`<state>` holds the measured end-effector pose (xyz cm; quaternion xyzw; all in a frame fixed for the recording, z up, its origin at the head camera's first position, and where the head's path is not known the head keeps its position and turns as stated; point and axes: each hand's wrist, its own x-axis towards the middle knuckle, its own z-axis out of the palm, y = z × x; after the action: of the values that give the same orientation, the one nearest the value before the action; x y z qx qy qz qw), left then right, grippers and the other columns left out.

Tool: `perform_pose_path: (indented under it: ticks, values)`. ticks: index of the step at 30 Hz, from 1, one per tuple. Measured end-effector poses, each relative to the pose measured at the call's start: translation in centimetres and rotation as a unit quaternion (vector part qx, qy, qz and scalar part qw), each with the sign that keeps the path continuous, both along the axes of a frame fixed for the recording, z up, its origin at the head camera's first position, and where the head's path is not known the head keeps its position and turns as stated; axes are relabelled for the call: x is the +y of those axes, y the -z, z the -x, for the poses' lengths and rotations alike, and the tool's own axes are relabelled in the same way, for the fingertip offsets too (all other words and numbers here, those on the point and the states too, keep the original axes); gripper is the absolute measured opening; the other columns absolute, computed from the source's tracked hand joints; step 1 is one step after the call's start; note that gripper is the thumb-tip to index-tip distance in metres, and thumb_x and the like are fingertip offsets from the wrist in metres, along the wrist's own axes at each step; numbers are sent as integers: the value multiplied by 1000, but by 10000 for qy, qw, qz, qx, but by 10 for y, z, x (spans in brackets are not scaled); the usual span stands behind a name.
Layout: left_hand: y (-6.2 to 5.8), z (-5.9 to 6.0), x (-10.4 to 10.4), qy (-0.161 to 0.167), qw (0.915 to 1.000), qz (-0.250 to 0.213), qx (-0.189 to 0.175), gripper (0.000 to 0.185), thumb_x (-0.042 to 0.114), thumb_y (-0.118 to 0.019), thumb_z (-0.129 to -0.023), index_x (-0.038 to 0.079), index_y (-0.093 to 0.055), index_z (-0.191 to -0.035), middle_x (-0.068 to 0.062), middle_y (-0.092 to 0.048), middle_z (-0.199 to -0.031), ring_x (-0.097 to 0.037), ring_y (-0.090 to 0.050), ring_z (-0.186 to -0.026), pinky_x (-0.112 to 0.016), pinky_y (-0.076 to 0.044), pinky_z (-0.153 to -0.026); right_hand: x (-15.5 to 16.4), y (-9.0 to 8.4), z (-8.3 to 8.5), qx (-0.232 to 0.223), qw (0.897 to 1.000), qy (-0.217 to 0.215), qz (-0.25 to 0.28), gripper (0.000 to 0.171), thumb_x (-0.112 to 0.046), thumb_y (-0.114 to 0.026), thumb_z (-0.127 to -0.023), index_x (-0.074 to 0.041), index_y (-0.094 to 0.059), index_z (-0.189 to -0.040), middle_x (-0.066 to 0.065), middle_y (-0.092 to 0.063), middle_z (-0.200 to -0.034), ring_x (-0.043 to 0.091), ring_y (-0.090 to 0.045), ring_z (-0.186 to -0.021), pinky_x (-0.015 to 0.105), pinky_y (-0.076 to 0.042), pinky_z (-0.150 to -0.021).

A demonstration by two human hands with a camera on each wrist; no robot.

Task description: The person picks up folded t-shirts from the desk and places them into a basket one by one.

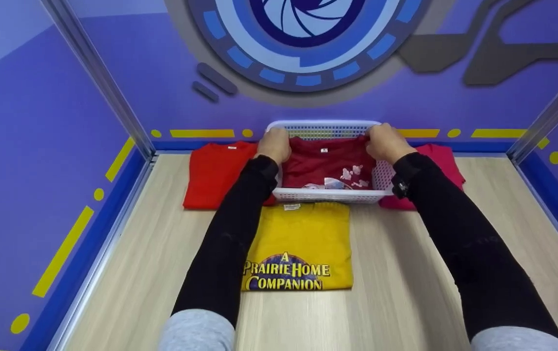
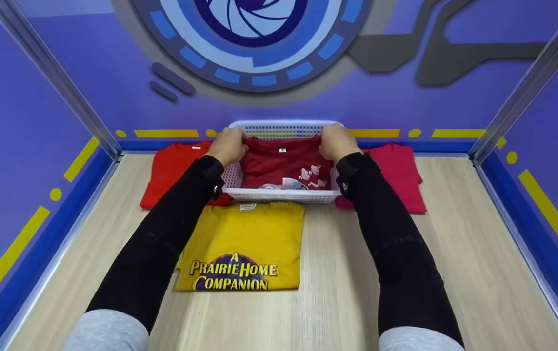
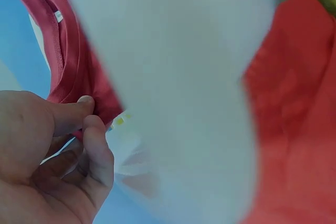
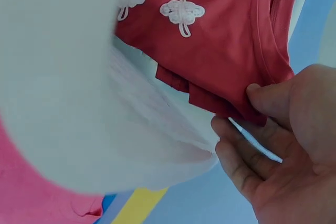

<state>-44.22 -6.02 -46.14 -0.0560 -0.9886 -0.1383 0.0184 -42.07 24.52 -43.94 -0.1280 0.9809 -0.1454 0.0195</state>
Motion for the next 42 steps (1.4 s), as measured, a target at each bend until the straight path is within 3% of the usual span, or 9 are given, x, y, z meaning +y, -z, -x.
perform_pose_path:
  ticks: [6, 12, 18, 20, 25, 29, 35, 38, 42]
  values:
    - [51, 58, -7, -139, 9999, 42, 94, 34, 12, -64, -94, 5, -80, -123, -20, -74, -139, -44, -70, -131, -61, -58, -112, -6, 1, 3, 15, 9996, 285, -17, 26, -2, -59, -94, 7, -75, -112, 37, -72, -121, 46, -67, -104, 58, -55, -94]
    - [22, 43, -1, -151, 9998, -51, -75, 32, 8, -63, -96, 1, -79, -123, -22, -74, -140, -40, -71, -131, -53, -56, -116, -12, -8, 3, -186, 9992, 281, -232, 28, -2, -59, -93, 12, -72, -113, 41, -69, -125, 53, -68, -110, 63, -56, -95]
    - [43, 58, -3, -119, 9994, -93, 304, 22, 14, -64, -95, 11, -82, -106, -14, -80, -129, -33, -76, -121, -51, -57, -114, -14, -9, 3, -257, 9979, 324, -496, 30, -5, -57, -94, 13, -71, -114, 42, -67, -130, 57, -68, -118, 66, -57, -99]
    - [35, 48, -1, -100, 9994, -166, 279, 22, 13, -65, -94, 9, -82, -108, -14, -81, -128, -33, -76, -121, -50, -58, -112, -14, -8, 3, -272, 9976, 310, -556, 29, -5, -58, -95, 14, -71, -113, 42, -67, -130, 56, -69, -117, 65, -58, -98]
    - [-13, -5, 6, 43, 9994, -273, -196, 27, 8, -62, -101, 3, -80, -121, -19, -76, -137, -37, -73, -130, -45, -57, -114, -14, -8, 0, -456, 9972, 143, -581, 19, -2, -57, -93, 10, -69, -102, 37, -69, -121, 46, -67, -104, 55, -58, -90]
    - [-29, -27, 7, 354, 9992, -75, -196, 24, 12, -60, -105, 4, -81, -116, -19, -77, -132, -35, -74, -126, -43, -58, -110, -14, -10, -6, -575, 9970, -205, -482, 12, -1, -54, -92, 2, -64, -85, 21, -60, -91, 32, -56, -81, 41, -50, -73]
    - [-38, -47, 7, 1091, 9918, -51, -658, 19, 18, -67, -107, 7, -81, -115, -13, -79, -125, -30, -73, -121, -42, -59, -107, -12, -12, -27, -861, 9859, -1315, -581, 26, 0, -56, -93, -10, -60, -69, 2, -48, -67, 19, -46, -66, 32, -39, -64]
    - [-37, -62, 6, 1515, 9818, 42, -1142, 20, 23, -72, -107, 8, -83, -114, -11, -81, -120, -27, -74, -113, -41, -61, -103, -10, -8, -41, -1089, 9795, -1602, -561, 21, -6, -61, -100, -6, -79, -88, 4, -69, -81, 22, -61, -80, 38, -53, -77]
    - [-24, -75, 4, 1998, 9661, 151, -1629, 29, 34, -70, -109, 9, -85, -105, -1, -78, -94, -17, -68, -87, -35, -60, -91, -6, 4, -52, -1323, 9735, -1805, -482, 23, -15, -63, -107, -6, -84, -108, 9, -77, -93, 24, -67, -88, 44, -58, -89]
